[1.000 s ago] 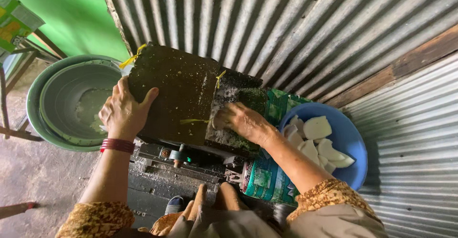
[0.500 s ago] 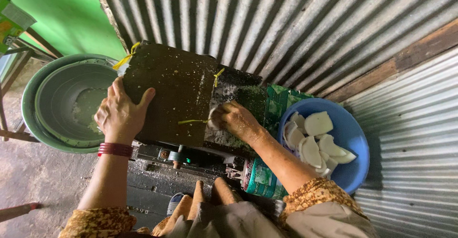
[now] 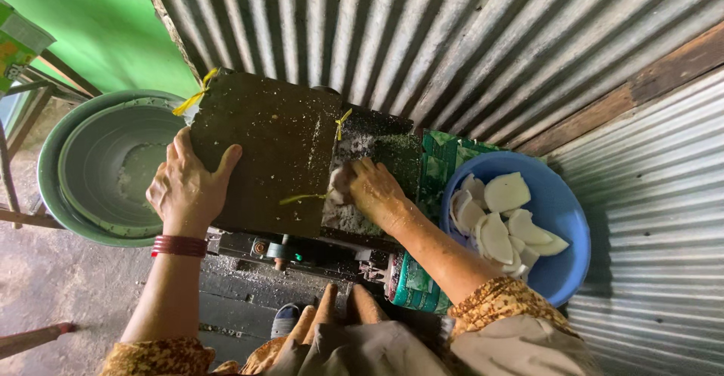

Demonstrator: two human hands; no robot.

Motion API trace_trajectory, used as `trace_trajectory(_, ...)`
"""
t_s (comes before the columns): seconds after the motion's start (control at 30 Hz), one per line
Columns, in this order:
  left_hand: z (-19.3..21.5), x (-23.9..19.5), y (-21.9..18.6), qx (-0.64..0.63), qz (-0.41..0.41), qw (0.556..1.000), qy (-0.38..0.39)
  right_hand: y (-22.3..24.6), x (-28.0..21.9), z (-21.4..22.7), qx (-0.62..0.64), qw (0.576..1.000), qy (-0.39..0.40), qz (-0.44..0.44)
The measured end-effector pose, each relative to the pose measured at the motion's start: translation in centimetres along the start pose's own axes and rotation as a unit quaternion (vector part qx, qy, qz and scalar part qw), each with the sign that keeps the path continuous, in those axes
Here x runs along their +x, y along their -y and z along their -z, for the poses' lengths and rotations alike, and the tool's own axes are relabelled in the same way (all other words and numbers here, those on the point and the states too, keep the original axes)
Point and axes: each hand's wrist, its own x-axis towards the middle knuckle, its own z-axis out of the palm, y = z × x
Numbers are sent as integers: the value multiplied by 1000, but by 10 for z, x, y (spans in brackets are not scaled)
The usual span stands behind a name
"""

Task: The person grates white vegetable pieces using a manual grater. They hold each piece with their right hand and rub it against the grater surface while steadying the grater with their left hand. Grated material falls into a green basin below, and the used pieces are placed into a blue bowl to the right.

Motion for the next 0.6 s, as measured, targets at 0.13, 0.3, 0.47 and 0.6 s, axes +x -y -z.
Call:
trace_trajectory(0.13,-1,1,1,2,4,1000,9,1,2,0,41,999,3,-11)
trace_trajectory(0.3,-2,1,1,11,5,1000,6,1,4,-1,37,999,0,-9)
trace_trajectory(0.47,-4,0,1,5,8,1000,1,8,8,-2,34,999,8,-11)
trace_trajectory(0.6,-6,1,2,8,6,1000,1,12,12,-2,17,997,68,-21)
